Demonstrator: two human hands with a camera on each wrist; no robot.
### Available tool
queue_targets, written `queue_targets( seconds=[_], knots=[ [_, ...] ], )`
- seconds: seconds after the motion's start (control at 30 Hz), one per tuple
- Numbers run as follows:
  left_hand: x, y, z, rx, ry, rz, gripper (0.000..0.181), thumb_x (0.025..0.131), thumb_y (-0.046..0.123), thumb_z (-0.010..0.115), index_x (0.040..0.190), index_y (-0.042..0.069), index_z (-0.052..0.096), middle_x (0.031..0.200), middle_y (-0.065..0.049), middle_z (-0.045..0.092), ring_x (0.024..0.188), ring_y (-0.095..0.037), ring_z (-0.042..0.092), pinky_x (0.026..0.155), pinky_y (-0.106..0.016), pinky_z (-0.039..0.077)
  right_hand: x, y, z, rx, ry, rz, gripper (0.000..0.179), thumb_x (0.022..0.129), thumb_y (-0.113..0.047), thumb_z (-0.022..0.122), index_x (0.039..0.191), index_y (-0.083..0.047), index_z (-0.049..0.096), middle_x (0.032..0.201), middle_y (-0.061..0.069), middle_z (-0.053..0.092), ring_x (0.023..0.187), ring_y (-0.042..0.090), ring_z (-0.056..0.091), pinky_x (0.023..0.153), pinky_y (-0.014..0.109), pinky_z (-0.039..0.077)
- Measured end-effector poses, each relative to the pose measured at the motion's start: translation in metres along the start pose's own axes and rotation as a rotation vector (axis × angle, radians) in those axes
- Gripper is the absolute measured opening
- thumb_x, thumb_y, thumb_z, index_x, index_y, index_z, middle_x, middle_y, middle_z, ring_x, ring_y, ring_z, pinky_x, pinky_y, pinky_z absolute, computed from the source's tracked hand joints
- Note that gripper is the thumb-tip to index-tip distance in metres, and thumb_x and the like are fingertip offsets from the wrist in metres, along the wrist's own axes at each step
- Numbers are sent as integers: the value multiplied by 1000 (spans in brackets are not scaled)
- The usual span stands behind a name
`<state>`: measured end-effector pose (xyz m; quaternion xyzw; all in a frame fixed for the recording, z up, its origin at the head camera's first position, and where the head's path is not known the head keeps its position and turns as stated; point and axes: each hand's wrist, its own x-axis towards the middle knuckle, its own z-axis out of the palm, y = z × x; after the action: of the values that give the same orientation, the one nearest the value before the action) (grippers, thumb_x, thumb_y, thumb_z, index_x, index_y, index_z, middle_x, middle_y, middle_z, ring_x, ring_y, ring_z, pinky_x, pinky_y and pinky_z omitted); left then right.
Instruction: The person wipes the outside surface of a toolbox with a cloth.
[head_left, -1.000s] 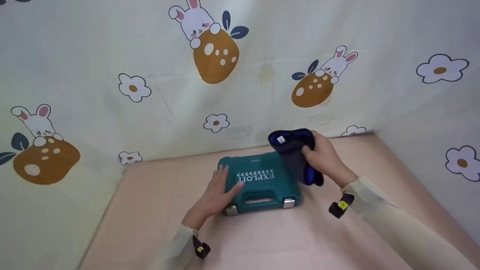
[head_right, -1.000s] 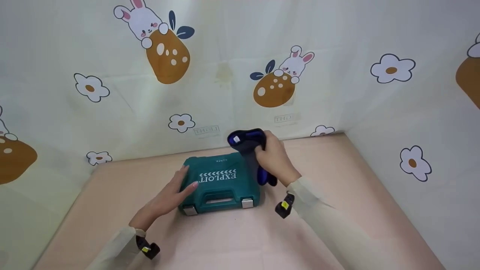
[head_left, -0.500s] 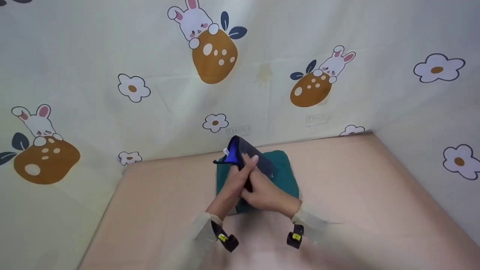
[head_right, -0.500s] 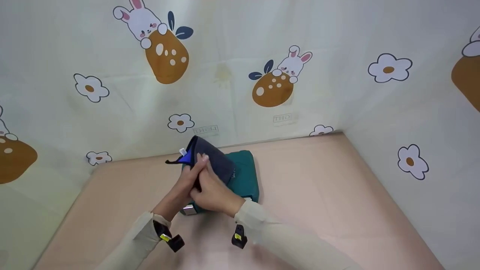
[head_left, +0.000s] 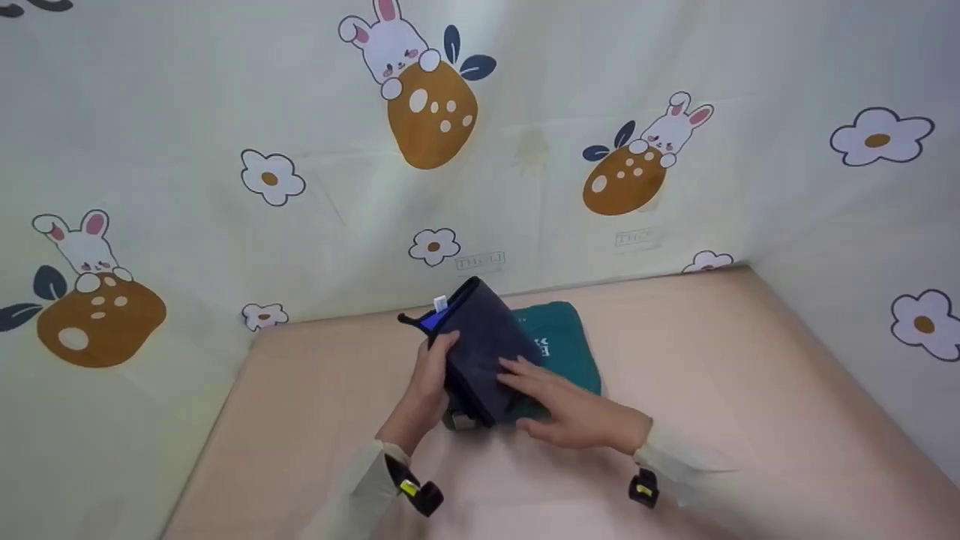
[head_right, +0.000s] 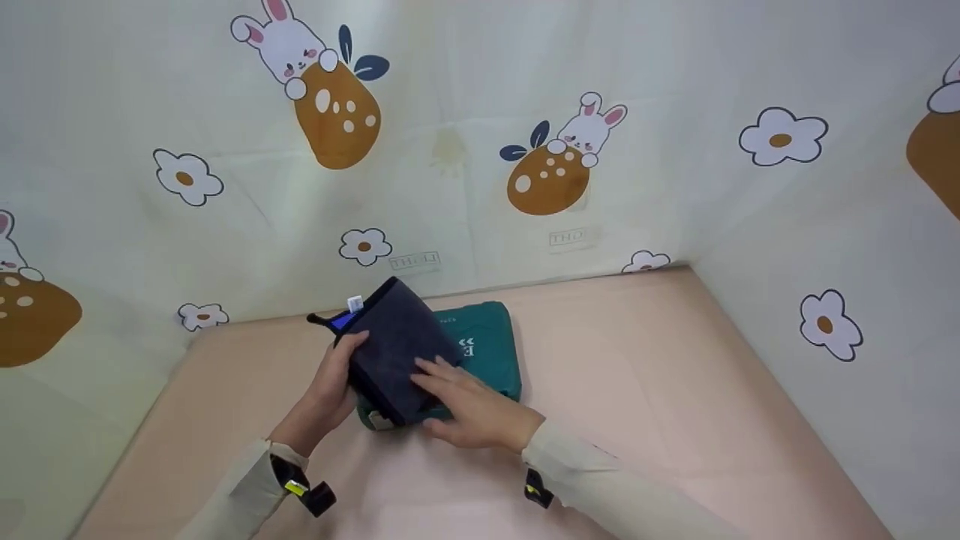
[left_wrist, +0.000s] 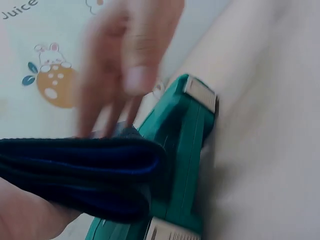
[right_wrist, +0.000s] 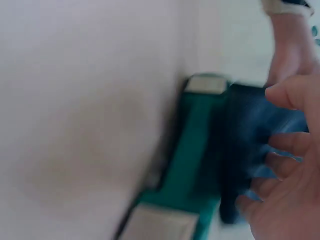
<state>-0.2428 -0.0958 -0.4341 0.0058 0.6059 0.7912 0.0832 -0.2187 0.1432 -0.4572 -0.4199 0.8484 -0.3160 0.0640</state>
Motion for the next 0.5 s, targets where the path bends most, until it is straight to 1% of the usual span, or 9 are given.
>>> queue_targets(
  seconds=[0.03,0.13,0.23,0.3,0.37,0.4,0.5],
  knots=[
    [0,1,-3,-14,-1,5,56,103,25,43,150,-2,33,146,-18,43,133,-28,42,111,-41,30,-5,7,-1,-19,7,8,65,102,-25,64,158,-7,36,167,8,18,152,31,12,116,54,19],
    [-2,5,-14,-48,33,12,57,104,25,43,152,-2,29,147,-16,39,135,-27,38,112,-40,28,-19,27,-4,-87,46,68,68,100,-28,68,156,-4,38,166,15,19,150,39,12,115,59,16],
    [-3,10,-25,-81,80,28,57,105,24,43,153,-2,27,148,-17,37,135,-27,37,113,-40,28,-28,42,-7,-139,73,159,78,96,-34,72,158,-4,33,166,18,15,150,44,7,115,62,15],
    [-4,14,-33,-78,122,46,60,105,25,43,155,-1,23,150,-17,35,136,-27,35,114,-40,26,-31,49,-8,-154,79,218,87,94,-38,74,160,-5,28,167,17,11,151,43,3,114,61,16],
    [-4,17,-42,-51,166,74,62,106,26,42,158,1,18,153,-16,31,139,-26,32,116,-40,24,-32,53,-8,-137,80,279,94,93,-40,76,162,-7,22,168,14,6,151,42,0,114,60,18],
    [-4,18,-47,-22,194,89,64,106,28,42,159,1,16,156,-15,29,141,-25,29,116,-39,22,-32,54,-7,-124,80,310,97,92,-41,77,163,-9,19,169,12,3,151,40,-2,114,58,20],
    [-2,18,-60,121,295,109,69,107,34,40,161,1,12,162,-15,23,146,-25,23,118,-40,18,-29,55,-5,-78,88,371,106,89,-43,79,164,-12,12,169,8,-4,152,39,-4,114,56,22]
  ],
)
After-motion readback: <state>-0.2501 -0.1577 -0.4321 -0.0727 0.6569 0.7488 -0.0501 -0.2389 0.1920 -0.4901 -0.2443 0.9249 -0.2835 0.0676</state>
